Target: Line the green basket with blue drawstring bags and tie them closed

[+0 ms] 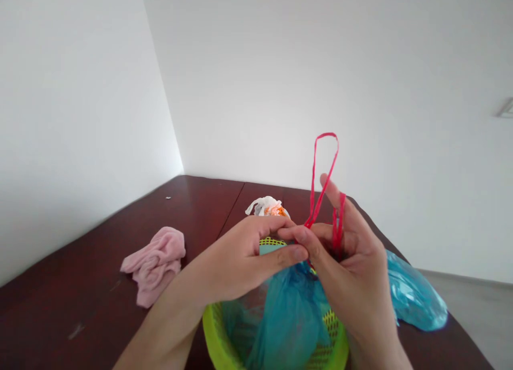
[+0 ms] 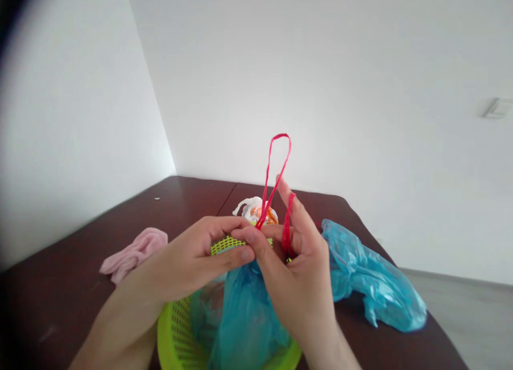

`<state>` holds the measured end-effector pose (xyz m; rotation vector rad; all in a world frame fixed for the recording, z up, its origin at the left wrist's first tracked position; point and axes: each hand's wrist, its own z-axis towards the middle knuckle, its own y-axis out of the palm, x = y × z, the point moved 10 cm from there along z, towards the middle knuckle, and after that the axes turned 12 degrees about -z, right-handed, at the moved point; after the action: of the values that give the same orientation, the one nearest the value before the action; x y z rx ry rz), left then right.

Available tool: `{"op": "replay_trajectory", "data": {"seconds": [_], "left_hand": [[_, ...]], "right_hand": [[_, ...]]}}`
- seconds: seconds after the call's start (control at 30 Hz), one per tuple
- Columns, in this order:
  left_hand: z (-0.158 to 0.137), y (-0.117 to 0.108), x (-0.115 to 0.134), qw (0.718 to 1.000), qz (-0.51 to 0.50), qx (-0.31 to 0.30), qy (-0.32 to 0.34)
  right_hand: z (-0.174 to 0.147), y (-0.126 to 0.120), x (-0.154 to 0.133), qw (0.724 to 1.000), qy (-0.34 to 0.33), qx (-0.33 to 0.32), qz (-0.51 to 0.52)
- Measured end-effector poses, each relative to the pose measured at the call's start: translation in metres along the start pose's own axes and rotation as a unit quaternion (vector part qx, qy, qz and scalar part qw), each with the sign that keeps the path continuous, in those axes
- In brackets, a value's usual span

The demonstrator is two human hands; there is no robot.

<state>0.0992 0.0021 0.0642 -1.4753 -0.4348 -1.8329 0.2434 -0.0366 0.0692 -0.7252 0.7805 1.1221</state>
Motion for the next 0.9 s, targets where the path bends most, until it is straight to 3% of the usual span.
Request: {"op": "replay_trajectory", "data": {"seconds": [0.13, 0.33, 0.47, 0.57, 0.63, 0.77, 0.9], "left_hand": [[0.010, 0.004, 0.005, 0.997, -0.057, -0.024, 0.035], [0.009, -0.012, 0.003, 0.988, -0.139, 0.042, 0.056], [0.009, -0.002, 0.013, 0.953, -0.292, -0.009, 0.081], [0.008, 0.003, 0.020, 0.934, -0.344, -0.036, 0.091], [0.008, 0.004, 0.016, 0.943, -0.326, -0.024, 0.070], [0.011, 0.010, -0.014, 0.980, -0.197, 0.014, -0.040], [0.009, 0.016, -0.037, 0.989, -0.073, 0.015, -0.124]], "right_hand": [[0.000, -0.001, -0.004, 1.000, -0.007, 0.004, -0.022], [0.002, -0.005, -0.009, 0.998, -0.052, 0.015, -0.025], [0.007, 0.000, -0.005, 0.998, -0.054, -0.029, -0.008], [0.010, 0.001, 0.001, 0.998, -0.041, -0.046, -0.013], [0.010, -0.003, 0.001, 0.998, -0.051, -0.032, -0.035], [0.003, -0.012, -0.008, 0.993, -0.086, 0.029, -0.076], [-0.008, -0.019, -0.016, 0.992, -0.092, 0.075, -0.049]]}}
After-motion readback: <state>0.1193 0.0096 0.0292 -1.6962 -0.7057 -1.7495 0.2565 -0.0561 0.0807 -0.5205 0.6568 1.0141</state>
